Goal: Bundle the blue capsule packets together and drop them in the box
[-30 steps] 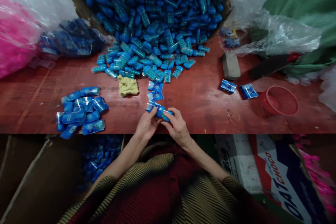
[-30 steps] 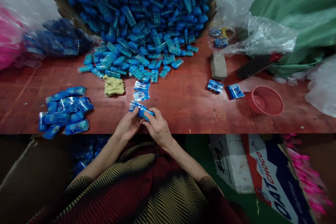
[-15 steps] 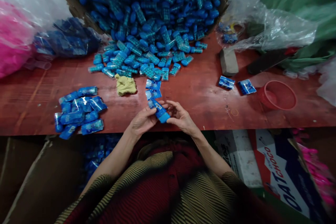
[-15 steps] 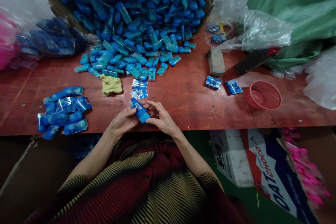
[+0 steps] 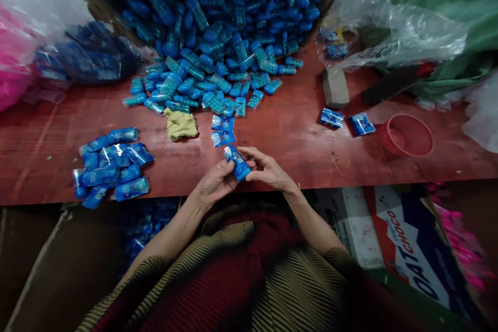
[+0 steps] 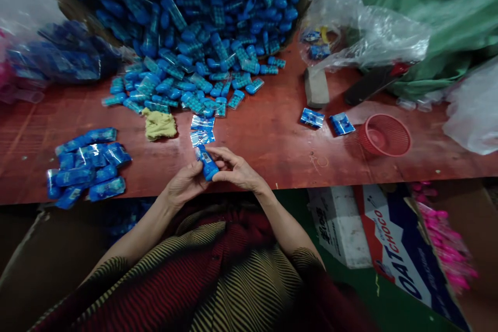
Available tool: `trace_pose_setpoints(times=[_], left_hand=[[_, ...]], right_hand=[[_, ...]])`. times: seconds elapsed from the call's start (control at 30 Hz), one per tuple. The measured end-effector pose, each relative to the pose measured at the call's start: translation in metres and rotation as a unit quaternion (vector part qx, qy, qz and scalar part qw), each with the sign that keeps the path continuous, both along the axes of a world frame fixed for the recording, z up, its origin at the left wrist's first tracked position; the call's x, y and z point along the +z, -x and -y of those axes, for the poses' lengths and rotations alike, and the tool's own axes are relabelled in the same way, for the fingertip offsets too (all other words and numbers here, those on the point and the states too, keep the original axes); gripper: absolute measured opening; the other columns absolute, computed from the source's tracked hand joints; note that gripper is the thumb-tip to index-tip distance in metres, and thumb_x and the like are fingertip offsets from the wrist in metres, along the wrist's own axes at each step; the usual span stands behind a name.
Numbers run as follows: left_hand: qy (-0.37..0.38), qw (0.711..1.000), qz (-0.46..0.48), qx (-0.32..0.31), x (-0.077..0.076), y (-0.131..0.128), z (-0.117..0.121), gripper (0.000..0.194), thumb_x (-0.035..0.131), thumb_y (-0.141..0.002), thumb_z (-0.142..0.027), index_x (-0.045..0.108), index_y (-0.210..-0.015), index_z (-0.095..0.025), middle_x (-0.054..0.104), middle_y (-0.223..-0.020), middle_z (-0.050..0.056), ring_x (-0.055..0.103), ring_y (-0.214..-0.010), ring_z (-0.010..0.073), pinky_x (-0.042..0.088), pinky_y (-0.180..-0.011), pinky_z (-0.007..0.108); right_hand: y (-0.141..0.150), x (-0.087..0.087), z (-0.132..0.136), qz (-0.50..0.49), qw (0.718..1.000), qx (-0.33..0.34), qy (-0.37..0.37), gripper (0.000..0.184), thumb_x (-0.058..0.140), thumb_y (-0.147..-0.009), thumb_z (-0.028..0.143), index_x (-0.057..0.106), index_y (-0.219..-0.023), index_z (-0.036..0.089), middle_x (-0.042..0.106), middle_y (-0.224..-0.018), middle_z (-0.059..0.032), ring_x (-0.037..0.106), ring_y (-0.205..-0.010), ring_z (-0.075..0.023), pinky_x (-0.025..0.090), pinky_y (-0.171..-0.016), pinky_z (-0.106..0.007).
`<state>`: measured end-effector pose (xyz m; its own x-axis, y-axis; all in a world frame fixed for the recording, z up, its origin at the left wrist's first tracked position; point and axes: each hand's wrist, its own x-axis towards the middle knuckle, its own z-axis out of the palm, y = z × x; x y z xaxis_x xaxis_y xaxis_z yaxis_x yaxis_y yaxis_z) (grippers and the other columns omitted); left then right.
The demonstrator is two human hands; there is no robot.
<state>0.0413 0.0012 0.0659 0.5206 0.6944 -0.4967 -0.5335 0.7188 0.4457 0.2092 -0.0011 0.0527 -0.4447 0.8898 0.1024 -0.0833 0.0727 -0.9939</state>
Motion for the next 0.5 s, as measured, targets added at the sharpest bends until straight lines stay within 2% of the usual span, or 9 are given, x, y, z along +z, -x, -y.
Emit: trace_pose_setpoints(times=[0.13,0.3,0.5], left_hand=[[-0.002,0.999,-0.018,0.047,-0.002,-0.008,0.009,0.018,0.066,-0.077,-0.023,0.066,-0.093,-0.015,0.07,-0.084,0.006,0.067,-0.078,0.0162,0.055,-0.074,0.026],[-0.017,0.996,-0.033,0.087,-0.004,-0.015,0.018,0.022,0.069,-0.074,-0.028,0.067,-0.092,-0.015,0.069,-0.089,0.006,0.065,-0.08,0.0157,0.054,-0.079,0.029],[-0.01,0.993,-0.046,0.108,0.003,-0.019,0.017,0.02,0.068,-0.076,-0.027,0.067,-0.09,-0.014,0.068,-0.083,0.003,0.063,-0.072,0.0116,0.054,-0.077,0.026]], right_hand=[[0.0,-0.004,0.001,-0.015,1.0,-0.006,0.024,0.061,0.07,-0.073,0.045,0.051,-0.128,0.031,0.055,-0.124,-0.0032,0.054,-0.112,-0.0198,0.045,-0.096,-0.036],[0.007,-0.013,0.009,-0.029,0.997,-0.046,0.06,0.06,0.067,-0.073,0.05,0.052,-0.128,0.03,0.058,-0.123,-0.0048,0.056,-0.11,-0.0208,0.047,-0.093,-0.037],[0.012,-0.02,0.007,-0.081,0.987,-0.085,0.11,0.068,0.071,-0.064,0.059,0.058,-0.121,0.025,0.062,-0.12,-0.0065,0.058,-0.109,-0.0226,0.047,-0.094,-0.038]])
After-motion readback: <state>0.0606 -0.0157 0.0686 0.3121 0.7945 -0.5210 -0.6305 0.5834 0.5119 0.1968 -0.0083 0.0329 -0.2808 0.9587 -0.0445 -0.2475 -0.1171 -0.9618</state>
